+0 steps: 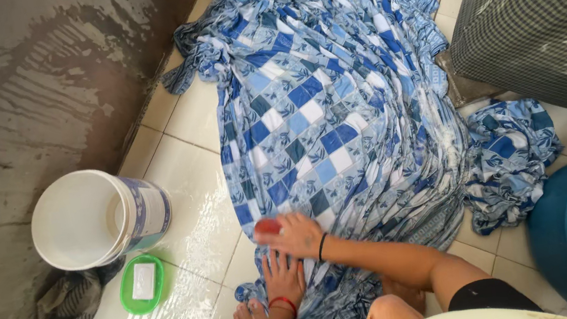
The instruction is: The person scrubs a large blue and white checkered fabric on a tiled floor using a red scrub brush and soap. The person repeatedly rubs the fabric to create suds and works on different sections of the material.
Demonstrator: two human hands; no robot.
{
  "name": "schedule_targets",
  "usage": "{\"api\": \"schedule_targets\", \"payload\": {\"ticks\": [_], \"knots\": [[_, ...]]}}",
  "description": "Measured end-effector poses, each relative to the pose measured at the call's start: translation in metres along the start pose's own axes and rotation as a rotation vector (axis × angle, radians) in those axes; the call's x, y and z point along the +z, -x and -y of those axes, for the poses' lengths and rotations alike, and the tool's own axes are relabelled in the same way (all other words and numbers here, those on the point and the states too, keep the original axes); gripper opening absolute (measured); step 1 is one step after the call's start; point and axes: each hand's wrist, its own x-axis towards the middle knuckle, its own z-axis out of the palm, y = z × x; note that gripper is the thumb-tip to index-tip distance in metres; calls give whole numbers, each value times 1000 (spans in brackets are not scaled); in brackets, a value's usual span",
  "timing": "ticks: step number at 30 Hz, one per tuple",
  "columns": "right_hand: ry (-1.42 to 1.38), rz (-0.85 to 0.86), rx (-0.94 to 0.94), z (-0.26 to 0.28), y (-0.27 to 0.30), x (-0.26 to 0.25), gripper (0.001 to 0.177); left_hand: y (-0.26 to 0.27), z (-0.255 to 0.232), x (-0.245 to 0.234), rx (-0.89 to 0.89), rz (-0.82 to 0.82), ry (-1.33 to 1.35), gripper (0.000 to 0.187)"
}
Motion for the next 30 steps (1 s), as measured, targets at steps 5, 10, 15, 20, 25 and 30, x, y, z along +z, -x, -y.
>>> {"api": "schedule_targets", "payload": {"ticks": [5,10,15,20,25,30], "knots": [[434,-532,289,-95,-116,-153,89,5,-8,-11,91,-263,-74,60],[742,-856,155,-139,-164,-240,49,3,-9,-23,83,-301,-38,60],[305,152,3,-25,-31,-70,55,11,-7,-6,77,-333,-79,61],[676,-278,-741,-13,-25,-7,53,15,-6,9,137,-195,-66,54],[924,-519,-264,-42,-234,-79,49,15,-6,6,153,-307,-77,58],[634,-682,-123,-22,-265,-100,67,11,-7,2,85,-285,12,56]]}}
